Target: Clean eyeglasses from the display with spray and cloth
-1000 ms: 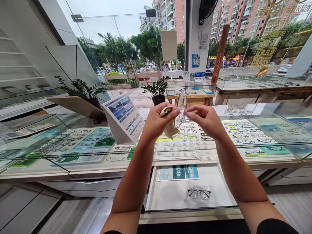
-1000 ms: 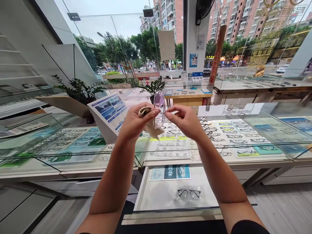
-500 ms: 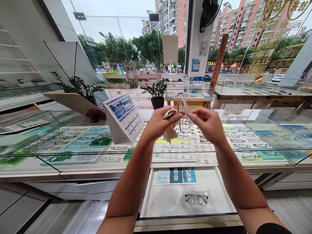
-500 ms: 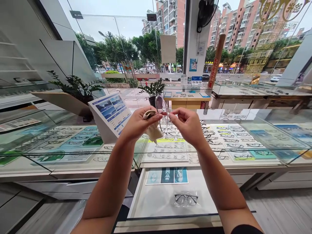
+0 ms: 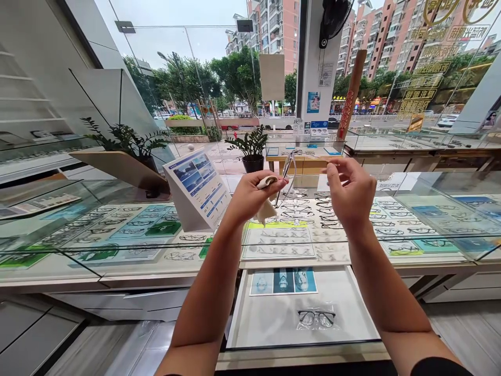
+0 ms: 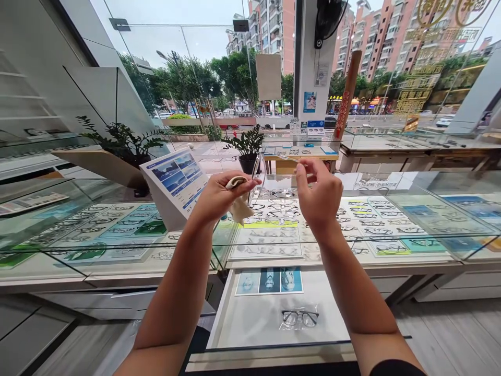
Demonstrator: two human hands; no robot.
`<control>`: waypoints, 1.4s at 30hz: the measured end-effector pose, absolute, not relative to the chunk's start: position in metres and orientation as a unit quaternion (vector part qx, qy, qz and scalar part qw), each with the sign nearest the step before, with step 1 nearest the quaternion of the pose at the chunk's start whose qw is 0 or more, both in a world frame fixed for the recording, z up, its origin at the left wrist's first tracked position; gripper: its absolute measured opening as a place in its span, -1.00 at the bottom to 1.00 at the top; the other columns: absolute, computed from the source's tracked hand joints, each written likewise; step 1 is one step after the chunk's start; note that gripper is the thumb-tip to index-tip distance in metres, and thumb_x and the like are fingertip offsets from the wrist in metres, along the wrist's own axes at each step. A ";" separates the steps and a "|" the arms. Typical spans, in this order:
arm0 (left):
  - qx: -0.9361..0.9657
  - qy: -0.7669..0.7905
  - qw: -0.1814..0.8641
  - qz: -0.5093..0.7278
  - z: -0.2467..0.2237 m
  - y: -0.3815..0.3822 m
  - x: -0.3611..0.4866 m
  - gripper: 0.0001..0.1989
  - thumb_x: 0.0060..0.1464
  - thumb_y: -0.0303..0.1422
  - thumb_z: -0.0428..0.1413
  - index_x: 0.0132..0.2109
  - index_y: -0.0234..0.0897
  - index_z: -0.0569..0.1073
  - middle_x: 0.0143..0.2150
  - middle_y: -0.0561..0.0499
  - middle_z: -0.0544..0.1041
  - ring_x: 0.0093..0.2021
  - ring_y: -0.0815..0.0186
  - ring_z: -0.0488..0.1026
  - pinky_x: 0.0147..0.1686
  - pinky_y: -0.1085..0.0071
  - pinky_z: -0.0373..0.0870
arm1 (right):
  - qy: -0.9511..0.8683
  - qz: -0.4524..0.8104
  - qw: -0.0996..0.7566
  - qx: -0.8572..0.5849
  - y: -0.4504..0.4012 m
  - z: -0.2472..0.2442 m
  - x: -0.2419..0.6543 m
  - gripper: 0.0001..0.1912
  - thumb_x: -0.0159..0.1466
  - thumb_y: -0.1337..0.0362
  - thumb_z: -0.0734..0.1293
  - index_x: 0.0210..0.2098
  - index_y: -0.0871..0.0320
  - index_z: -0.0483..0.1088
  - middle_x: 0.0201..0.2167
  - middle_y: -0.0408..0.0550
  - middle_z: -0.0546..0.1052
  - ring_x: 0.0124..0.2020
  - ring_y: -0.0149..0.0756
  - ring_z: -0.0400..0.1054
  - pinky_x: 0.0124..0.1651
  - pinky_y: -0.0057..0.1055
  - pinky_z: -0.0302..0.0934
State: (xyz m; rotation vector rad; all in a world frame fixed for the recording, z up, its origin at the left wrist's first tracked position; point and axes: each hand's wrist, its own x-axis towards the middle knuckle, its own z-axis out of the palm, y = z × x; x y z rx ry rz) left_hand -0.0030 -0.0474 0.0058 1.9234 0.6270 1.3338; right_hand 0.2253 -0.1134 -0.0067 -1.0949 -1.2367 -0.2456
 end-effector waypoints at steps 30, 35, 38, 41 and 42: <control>0.688 0.223 0.366 0.586 0.008 -0.060 0.010 -0.54 0.03 0.10 0.49 -0.26 -0.21 0.66 -0.29 -0.01 0.65 -0.28 0.30 0.53 -0.25 0.36 0.43 | -0.637 -0.220 0.564 -0.478 -0.104 -0.005 0.207 -0.19 0.25 0.48 0.24 0.48 0.05 0.15 0.47 0.21 0.35 0.52 0.20 0.22 0.47 0.31 0.24; 0.664 0.213 0.376 0.610 0.009 -0.057 0.006 -0.51 0.02 0.13 0.49 -0.25 -0.18 0.63 -0.14 -0.06 0.73 -0.14 0.25 0.61 -0.12 0.31 0.51 | -0.663 -0.225 0.527 -0.482 -0.102 -0.013 0.217 -0.21 0.21 0.47 0.29 0.42 0.00 0.23 0.42 0.14 0.43 0.55 0.30 0.16 0.53 0.45 0.12; 0.660 0.206 0.380 0.614 0.008 -0.055 0.006 -0.51 0.04 0.13 0.48 -0.24 -0.18 0.63 -0.14 -0.05 0.74 -0.11 0.24 0.63 -0.07 0.30 0.52 | -0.681 -0.209 0.503 -0.490 -0.101 -0.018 0.218 -0.25 0.19 0.47 0.29 0.37 0.04 0.29 0.43 0.16 0.42 0.56 0.31 0.13 0.55 0.46 0.07; 0.657 0.198 0.390 0.614 0.006 -0.055 0.008 -0.52 0.03 0.12 0.50 -0.24 -0.19 0.64 -0.19 -0.03 0.73 -0.15 0.27 0.62 -0.08 0.33 0.50 | -0.699 -0.188 0.472 -0.503 -0.101 -0.020 0.216 -0.28 0.17 0.47 0.31 0.33 0.11 0.35 0.44 0.22 0.40 0.56 0.32 0.11 0.55 0.43 0.05; 0.660 0.200 0.394 0.608 0.005 -0.055 0.009 -0.51 0.02 0.12 0.50 -0.24 -0.20 0.64 -0.19 -0.03 0.73 -0.18 0.28 0.61 -0.10 0.34 0.49 | -0.703 -0.181 0.468 -0.504 -0.102 -0.020 0.216 -0.30 0.18 0.46 0.32 0.32 0.12 0.37 0.43 0.23 0.40 0.56 0.33 0.11 0.55 0.43 0.05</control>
